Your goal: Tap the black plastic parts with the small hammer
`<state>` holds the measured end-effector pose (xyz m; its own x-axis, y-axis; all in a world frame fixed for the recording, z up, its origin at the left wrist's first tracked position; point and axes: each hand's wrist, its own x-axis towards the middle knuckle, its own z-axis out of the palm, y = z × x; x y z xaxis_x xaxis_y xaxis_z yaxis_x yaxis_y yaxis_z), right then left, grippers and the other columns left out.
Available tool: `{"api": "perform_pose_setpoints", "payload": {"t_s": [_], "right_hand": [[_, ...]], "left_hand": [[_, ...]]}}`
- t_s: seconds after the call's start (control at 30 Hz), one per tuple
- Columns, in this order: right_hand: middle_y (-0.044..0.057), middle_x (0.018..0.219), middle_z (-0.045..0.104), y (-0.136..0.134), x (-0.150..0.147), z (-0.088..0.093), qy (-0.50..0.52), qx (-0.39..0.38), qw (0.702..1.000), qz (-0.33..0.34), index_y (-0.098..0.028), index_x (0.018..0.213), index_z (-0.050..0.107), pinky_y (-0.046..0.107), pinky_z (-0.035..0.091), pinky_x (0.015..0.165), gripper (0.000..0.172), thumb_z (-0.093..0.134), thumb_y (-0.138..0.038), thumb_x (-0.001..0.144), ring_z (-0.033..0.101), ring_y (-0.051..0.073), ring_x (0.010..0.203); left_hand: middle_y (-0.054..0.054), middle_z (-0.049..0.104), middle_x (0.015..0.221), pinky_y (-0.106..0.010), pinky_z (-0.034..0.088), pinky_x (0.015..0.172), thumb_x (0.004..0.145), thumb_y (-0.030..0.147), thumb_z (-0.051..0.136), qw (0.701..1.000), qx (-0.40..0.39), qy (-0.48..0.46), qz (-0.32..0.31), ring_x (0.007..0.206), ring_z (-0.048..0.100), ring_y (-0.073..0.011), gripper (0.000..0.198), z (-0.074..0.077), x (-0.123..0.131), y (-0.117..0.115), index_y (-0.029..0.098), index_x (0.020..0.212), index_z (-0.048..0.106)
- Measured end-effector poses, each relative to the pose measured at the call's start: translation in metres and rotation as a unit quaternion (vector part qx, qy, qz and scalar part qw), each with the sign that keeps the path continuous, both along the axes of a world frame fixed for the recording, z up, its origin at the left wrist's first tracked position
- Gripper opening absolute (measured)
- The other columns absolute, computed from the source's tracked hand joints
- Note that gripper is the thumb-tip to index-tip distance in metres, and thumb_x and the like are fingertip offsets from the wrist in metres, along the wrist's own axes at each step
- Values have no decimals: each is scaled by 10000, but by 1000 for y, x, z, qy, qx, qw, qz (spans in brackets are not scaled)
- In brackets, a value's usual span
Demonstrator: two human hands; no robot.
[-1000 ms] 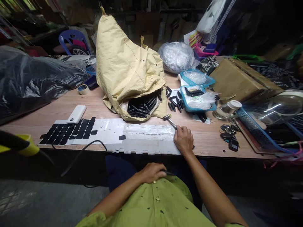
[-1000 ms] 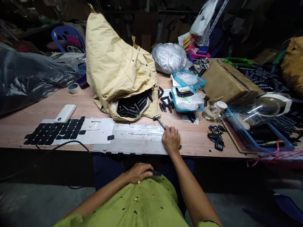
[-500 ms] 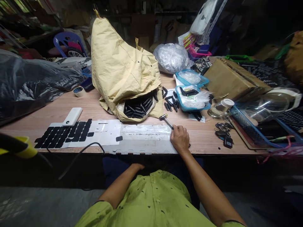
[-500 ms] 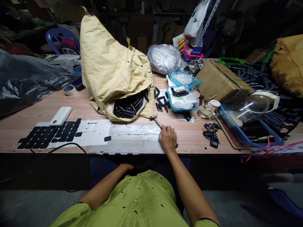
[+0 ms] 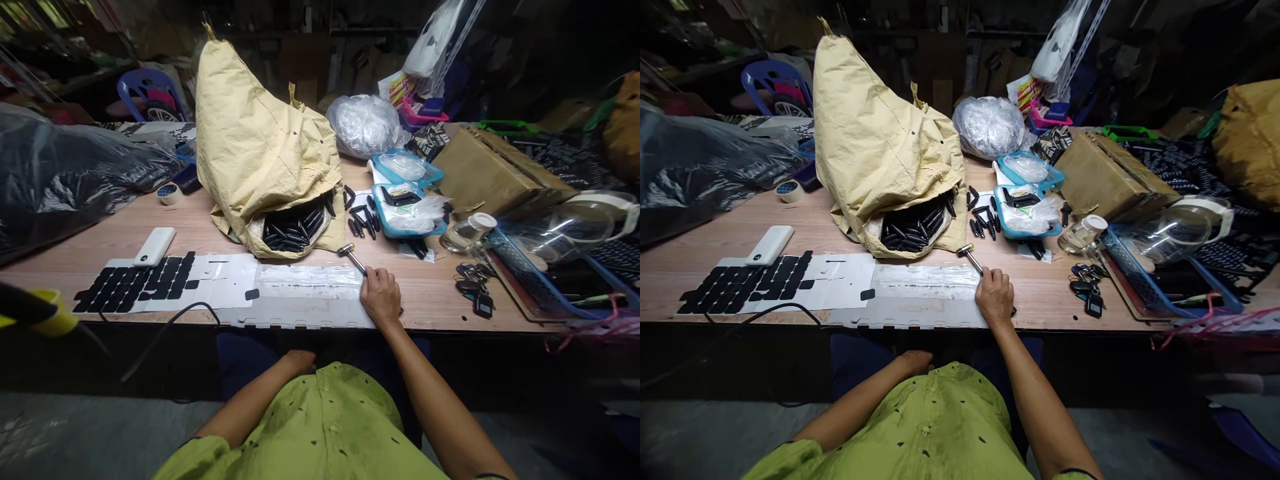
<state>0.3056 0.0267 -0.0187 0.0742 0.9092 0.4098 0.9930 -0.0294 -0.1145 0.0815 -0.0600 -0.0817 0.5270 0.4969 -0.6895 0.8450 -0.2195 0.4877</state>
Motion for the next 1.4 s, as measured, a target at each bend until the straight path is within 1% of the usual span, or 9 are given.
{"api": "perform_pose_setpoints", "payload": {"t_s": [0.1,0.2,0.33,0.4,0.53,0.63,0.8,1.07,1.4], "right_hand": [[103,997,598,-2,-1,1,6,-5,1000,-1,-186,1193,653,322,345,716,320,482,-175,923,487,232,902],[109,1008,609,-4,-4,1,40,-15,999,-7,-183,1193,663,328,372,724,331,487,-177,913,499,236,911],[79,976,626,6,1,7,238,-46,970,-31,-198,1164,680,328,453,770,327,561,-257,865,552,217,900],[27,882,615,23,12,17,437,-51,894,-86,-206,1225,629,309,501,735,418,609,-356,835,587,185,811],[-52,789,592,74,42,51,725,2,655,-213,-283,1458,310,230,534,566,735,645,-462,829,629,130,647],[-29,750,618,108,59,72,753,-5,605,-259,-236,1400,353,205,525,474,606,613,-407,880,625,128,591],[-27,705,589,130,68,79,745,-11,601,-289,-171,1199,540,171,503,423,335,565,-213,867,594,106,547],[-35,783,610,127,106,77,733,44,609,-300,-223,1163,551,252,589,493,404,523,-79,787,618,114,613],[-5,787,579,138,128,96,685,60,653,-317,-173,1123,549,152,477,389,365,442,-21,808,580,88,574]], "left_hand": [[-109,755,1189,-381,537,911,886,333,610,999,-10,2,-46,1121,691,-308,327,35,3,5,245,1172,742],[-91,771,1139,-329,524,882,938,417,556,988,-12,-116,-104,1047,707,-272,348,86,6,19,239,1166,749],[-46,763,1111,-266,506,865,991,438,492,960,63,-274,-6,967,688,-194,391,129,12,49,233,1249,703],[-67,744,1066,-314,503,886,980,402,514,945,191,-259,64,974,657,-218,361,127,15,60,216,1220,709],[-97,684,1067,-376,500,890,913,253,583,890,365,-254,96,994,599,-240,248,95,18,67,204,1106,731],[-98,658,1074,-376,495,867,898,181,568,864,416,-272,84,997,582,-235,243,78,17,62,205,1079,729],[-92,648,1038,-363,487,847,891,148,555,852,431,-286,83,977,571,-226,239,76,17,57,201,1048,728],[-92,658,1023,-369,485,842,861,121,559,849,426,-298,92,968,577,-230,233,77,20,55,208,999,725],[-90,654,1024,-392,495,856,826,109,569,855,406,-304,110,960,571,-237,255,80,22,50,217,994,728]]}}
